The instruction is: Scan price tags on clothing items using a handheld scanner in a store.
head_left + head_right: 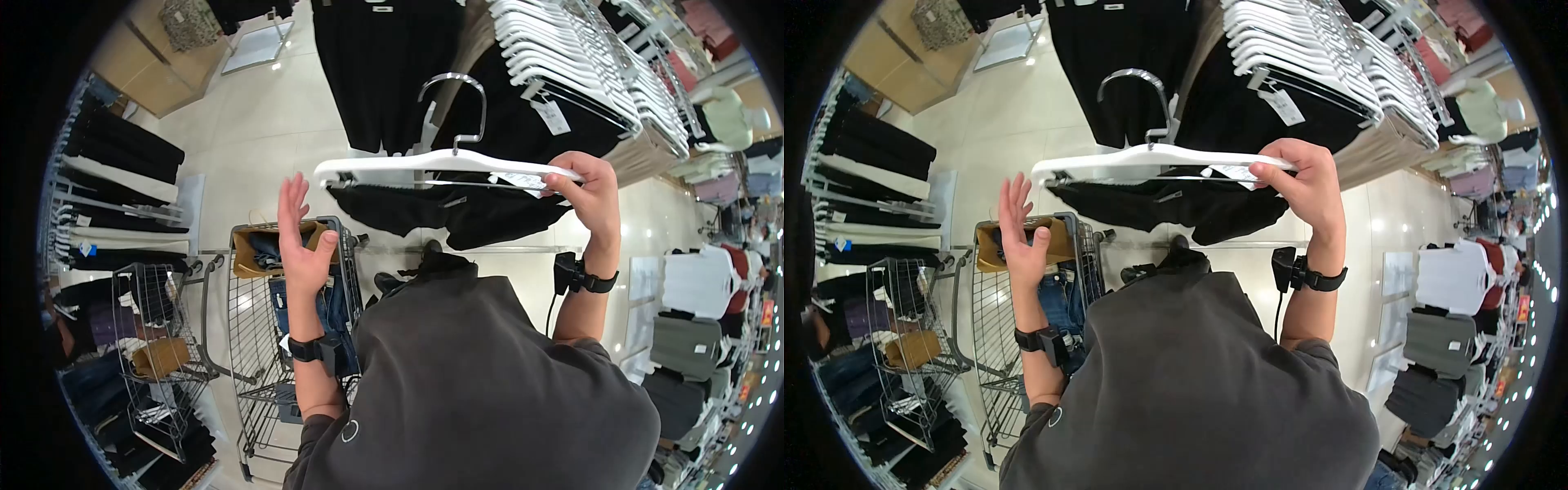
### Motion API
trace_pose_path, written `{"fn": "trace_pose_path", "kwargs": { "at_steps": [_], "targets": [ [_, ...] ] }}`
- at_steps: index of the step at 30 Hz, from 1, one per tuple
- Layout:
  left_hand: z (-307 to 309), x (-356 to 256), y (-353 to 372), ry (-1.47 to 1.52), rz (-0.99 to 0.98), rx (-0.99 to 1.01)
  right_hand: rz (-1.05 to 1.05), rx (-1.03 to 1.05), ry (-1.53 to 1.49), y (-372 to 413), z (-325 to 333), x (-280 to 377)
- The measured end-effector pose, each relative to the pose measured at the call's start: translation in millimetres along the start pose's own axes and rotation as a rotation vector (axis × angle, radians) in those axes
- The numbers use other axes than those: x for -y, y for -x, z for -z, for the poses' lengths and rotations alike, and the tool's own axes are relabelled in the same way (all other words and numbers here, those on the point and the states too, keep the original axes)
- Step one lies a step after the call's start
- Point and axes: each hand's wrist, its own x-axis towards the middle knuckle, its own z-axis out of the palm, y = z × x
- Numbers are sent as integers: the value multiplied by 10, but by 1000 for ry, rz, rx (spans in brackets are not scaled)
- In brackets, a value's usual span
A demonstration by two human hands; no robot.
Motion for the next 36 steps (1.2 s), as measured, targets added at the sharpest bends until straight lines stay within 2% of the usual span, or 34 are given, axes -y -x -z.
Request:
{"fn": "trace_pose_path", "kwargs": {
  "at_steps": [2, 5, 6, 9, 12, 15, 19, 21, 24, 27, 28, 31, 32, 33, 35, 36],
  "targets": [
    [-88, -142, -34, 61, -23, 43, 17, 7, -27, 124, 62, 43],
    [-144, -213, 40, 230, 117, 76, 42, 10, -51, 290, 239, 13],
    [-164, -279, 45, 279, 106, 102, 57, 30, -33, 345, 306, -5],
    [-222, -322, 57, 174, 44, 352, 97, 71, -7, 506, 491, -95],
    [-555, -532, 176, 395, 69, 292, 104, 63, -57, 646, 607, -210],
    [-729, -660, 343, 410, 123, 226, 47, 46, -99, 833, 762, -381],
    [-1024, -908, 542, 371, 125, 44, 13, 56, -89, 1003, 970, -617],
    [-1121, -1018, 621, 326, 71, 27, 25, 49, -58, 1069, 1059, -738],
    [-1201, -1228, 702, 235, 7, 30, 94, 104, -232, 1143, 1144, -958],
    [-1245, -1346, 738, 220, 9, 19, 188, 46, -529, 1172, 1118, -1135],
    [-1250, -1359, 727, 216, -9, -2, 141, 95, -514, 1214, 1172, -1211],
    [-1189, -1395, 674, 224, -21, -54, 149, 60, -542, 1354, 1190, -1432],
    [-1158, -1414, 639, 233, -47, -66, 135, 120, -586, 1388, 1171, -1428],
    [-1141, -1436, 600, 243, -70, -82, 118, 76, -635, 1421, 1105, -1487],
    [-1112, -1498, 527, 254, -65, -133, -4, 132, -660, 1502, 1024, -1612],
    [-1087, -1535, 495, 259, -60, -166, -128, 138, -655, 1536, 982, -1601]
  ]
}}
